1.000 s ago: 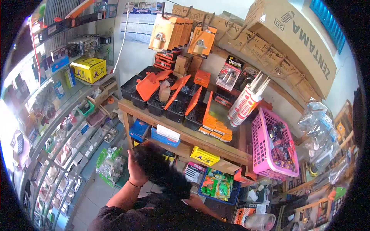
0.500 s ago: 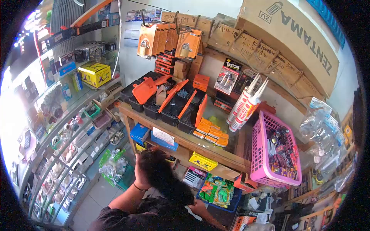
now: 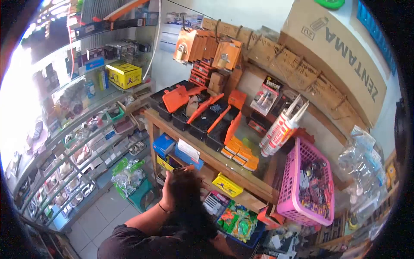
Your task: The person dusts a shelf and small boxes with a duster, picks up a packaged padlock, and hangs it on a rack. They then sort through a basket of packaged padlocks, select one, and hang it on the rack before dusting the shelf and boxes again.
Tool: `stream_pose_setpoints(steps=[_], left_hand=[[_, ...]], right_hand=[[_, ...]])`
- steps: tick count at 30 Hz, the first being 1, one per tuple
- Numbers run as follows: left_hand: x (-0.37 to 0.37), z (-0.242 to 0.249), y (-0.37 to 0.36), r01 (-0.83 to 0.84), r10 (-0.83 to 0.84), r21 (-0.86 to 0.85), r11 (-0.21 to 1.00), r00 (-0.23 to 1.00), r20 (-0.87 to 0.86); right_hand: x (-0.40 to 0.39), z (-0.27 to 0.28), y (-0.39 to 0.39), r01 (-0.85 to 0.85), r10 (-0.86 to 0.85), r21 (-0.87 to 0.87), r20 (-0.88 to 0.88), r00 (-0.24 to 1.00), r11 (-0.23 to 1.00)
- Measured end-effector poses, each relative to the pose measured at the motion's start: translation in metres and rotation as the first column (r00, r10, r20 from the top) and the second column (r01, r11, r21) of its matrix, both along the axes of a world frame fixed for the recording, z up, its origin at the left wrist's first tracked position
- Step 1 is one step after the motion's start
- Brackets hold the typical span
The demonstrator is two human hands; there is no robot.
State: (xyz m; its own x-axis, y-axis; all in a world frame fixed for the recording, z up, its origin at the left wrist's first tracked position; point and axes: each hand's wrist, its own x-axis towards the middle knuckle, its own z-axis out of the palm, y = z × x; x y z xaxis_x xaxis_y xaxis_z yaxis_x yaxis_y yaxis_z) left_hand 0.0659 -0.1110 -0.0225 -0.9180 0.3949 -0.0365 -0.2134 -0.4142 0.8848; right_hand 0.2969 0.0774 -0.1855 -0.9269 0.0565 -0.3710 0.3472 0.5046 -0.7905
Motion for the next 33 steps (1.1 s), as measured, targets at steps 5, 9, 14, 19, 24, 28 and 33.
stream_pose_setpoints(steps=[5, 9, 14, 19, 24, 28, 33], left_hand=[[0.003, 0.012, -0.007, 0.246, -0.451, 0.799, 0.548, 0.892, 0.035], [0.009, 0.007, -0.006, 0.225, -0.508, 0.851, 0.475, 0.859, 0.056], [0.002, 0.012, 0.013, 0.605, -0.541, 0.715, 0.350, 0.754, -0.373], [0.020, 0.011, 0.017, 0.105, -0.400, 0.730, 0.676, 0.883, 0.244], [0.022, 0.017, 0.018, 0.174, -0.352, 0.669, 0.723, 0.925, 0.140], [0.012, 0.010, 0.024, 0.021, -0.474, 0.860, 0.510, 0.841, 0.261], [0.017, 0.016, 0.017, 0.131, -0.367, 0.724, 0.678, 0.913, 0.179]], right_hand=[[-0.001, -0.003, 0.004, -0.021, 0.009, 0.242, 0.054, 0.998, 0.970], [-0.002, 0.003, 0.005, 0.190, -0.197, 0.198, 0.017, 0.980, 0.961], [-0.005, 0.052, -0.006, 0.152, -0.171, 0.128, 0.145, 0.975, 0.980], [0.015, -0.036, 0.024, 0.216, -0.202, 0.312, -0.076, 0.976, 0.925], [0.009, -0.001, 0.019, 0.069, -0.059, 0.224, -0.054, 0.997, 0.972], [0.013, -0.024, 0.017, 0.211, -0.155, 0.190, -0.271, 0.950, 0.959], [0.002, 0.025, 0.011, 0.329, -0.329, 0.010, 0.026, 0.944, 0.944]])
